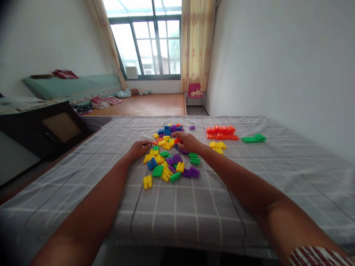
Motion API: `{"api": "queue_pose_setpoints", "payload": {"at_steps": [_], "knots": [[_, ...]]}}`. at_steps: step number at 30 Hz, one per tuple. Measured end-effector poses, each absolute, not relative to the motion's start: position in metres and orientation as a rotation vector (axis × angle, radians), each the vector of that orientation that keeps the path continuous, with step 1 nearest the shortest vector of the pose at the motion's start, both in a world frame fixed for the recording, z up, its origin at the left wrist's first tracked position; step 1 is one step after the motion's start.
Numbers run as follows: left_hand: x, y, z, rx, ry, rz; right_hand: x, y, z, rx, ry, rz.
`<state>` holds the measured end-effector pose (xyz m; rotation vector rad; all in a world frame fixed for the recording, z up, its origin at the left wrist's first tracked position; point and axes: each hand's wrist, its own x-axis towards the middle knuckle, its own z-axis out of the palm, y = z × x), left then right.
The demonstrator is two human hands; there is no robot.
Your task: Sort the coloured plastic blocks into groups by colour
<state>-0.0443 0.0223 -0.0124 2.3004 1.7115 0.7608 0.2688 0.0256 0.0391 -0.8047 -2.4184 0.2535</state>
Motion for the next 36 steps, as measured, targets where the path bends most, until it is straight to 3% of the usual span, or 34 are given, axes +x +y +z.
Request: {"api": "queue_pose_setpoints", "payload": {"at_steps": [6, 15, 27, 36], "knots": [[-0.043, 0.021, -0.008, 2.284, 1.723, 0.744, 0.348, 0.052, 0.033, -1.122, -1.99, 0.61], [-0.044, 0.019, -0.005, 2.247, 1.709, 0.756, 0.462, 0.081, 0.029, -1.47, -1.887, 0.103], [-0.044, 0.019, -0.006, 2.228, 1.734, 0.742, 0.423, 0.075, 0.006, -1.611, -2.159, -0.42], [-0.043, 0.019, -0.006, 2.256, 1.739, 0.752, 0.426, 0.071, 0.003, -1.698, -2.183, -0.341]]}}
